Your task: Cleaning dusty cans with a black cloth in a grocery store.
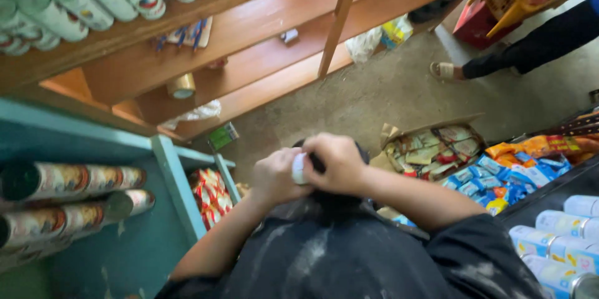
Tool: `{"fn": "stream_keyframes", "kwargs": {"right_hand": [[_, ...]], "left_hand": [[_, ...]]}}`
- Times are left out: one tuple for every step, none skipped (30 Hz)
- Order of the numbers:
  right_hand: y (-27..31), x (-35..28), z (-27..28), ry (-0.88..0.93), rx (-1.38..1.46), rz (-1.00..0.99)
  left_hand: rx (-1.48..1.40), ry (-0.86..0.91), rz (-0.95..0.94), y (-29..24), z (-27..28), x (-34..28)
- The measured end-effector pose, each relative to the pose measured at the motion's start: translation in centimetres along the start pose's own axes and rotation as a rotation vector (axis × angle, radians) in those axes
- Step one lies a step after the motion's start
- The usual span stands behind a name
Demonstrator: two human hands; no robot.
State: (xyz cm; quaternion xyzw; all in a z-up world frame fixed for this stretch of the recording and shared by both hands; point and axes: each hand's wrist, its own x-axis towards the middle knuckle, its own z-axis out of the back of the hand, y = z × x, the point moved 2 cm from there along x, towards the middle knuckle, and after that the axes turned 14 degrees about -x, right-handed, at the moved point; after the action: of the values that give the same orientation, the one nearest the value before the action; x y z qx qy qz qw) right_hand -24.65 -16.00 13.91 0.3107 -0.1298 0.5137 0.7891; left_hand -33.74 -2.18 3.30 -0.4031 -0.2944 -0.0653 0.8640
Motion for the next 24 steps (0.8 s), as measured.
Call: {"fn": "stream_keyframes", "kwargs": {"right_hand": [[-0.7,-0.2,-0.5,0.006,0.006,-0.002],[-1.5,-0.5,-0.9,-0.014,0.024,-0.056],[-2.5,-0.4,-1.1,-0.04,0.035,-0.105],[-2.1,-0.6,-1.2,-0.041,0.032,-0.103],[-1.5,-0.6,-1.4,-0.042,0.025,-0.048],[-0.9,-0.7,-1.5,-0.043,0.019,0.006],[-0.6,-0.5,-1.4,-0.042,0.02,0.009],[-0.3,-0.4,-1.4,-0.044,0.03,0.015],[0.1,-0.2,-1.4,-0.045,0.04,0.019],[-0.4,-0.1,-1.8,-0.044,0.043,0.019],[-1.0,-0.1,-2.0,-0.073,0.05,-0.015],[-1.7,-0.1,-2.2,-0.103,0.058,-0.05],[-1.0,-0.5,-2.1,-0.101,0.058,-0.049],[-0.3,-0.9,-2.1,-0.099,0.034,0.008],[0.4,-1.1,-2.1,-0.1,0.011,0.068],[0.3,-0.6,-1.8,-0.101,0.012,0.072],[0.4,-0.3,-1.6,-0.098,0.047,0.048],[0.5,-0.1,-1.4,-0.094,0.082,0.023],[-0.2,0.1,-1.6,-0.092,0.082,0.024],[-0.9,0.3,-1.8,-0.112,0.063,-0.009],[-1.6,0.4,-1.9,-0.131,0.044,-0.043],[-1.0,0.3,-1.8,-0.127,0.044,-0.043],[-0.1,0.1,-1.8,-0.112,0.026,0.011],[0.7,0.0,-1.8,-0.098,0.008,0.066]], "left_hand": [[0.0,0.002,0.009,-0.6,0.5,-0.1],[0.084,-0.007,-0.007,-1.3,1.0,-0.2],[0.167,-0.02,-0.032,-1.9,1.3,0.2],[0.166,-0.023,-0.034,-1.2,1.7,0.2],[0.174,-0.024,-0.026,-0.5,2.0,0.2],[0.182,-0.025,-0.017,0.2,2.4,0.2],[0.184,-0.027,-0.016,-0.1,2.1,0.1],[0.179,-0.008,-0.033,-0.5,1.8,-0.1],[0.172,0.013,-0.049,-0.8,1.5,-0.2],[0.173,0.013,-0.047,-1.1,1.9,-0.3],[0.223,-0.007,-0.037,-1.6,2.3,-0.4],[0.273,-0.028,-0.028,-2.1,2.7,-0.5],[0.272,-0.029,-0.025,-1.6,3.0,-0.3],[0.243,-0.017,-0.031,-1.2,3.3,-0.1],[0.216,-0.008,-0.04,-0.6,3.7,0.2],[0.219,-0.011,-0.04,-0.9,3.1,0.0],[0.185,-0.005,-0.028,-1.3,2.5,-0.4],[0.15,0.001,-0.017,-1.7,1.9,-0.8],[0.149,-0.001,-0.015,-2.3,2.3,-0.7],[0.173,-0.024,-0.011,-2.8,2.7,-0.6],[0.196,-0.047,-0.006,-3.5,3.1,-0.6],[0.194,-0.047,-0.003,-2.6,3.1,-0.6],[0.22,-0.048,0.003,-1.7,3.3,-0.6],[0.245,-0.049,0.01,-0.8,3.5,-0.6]]}}
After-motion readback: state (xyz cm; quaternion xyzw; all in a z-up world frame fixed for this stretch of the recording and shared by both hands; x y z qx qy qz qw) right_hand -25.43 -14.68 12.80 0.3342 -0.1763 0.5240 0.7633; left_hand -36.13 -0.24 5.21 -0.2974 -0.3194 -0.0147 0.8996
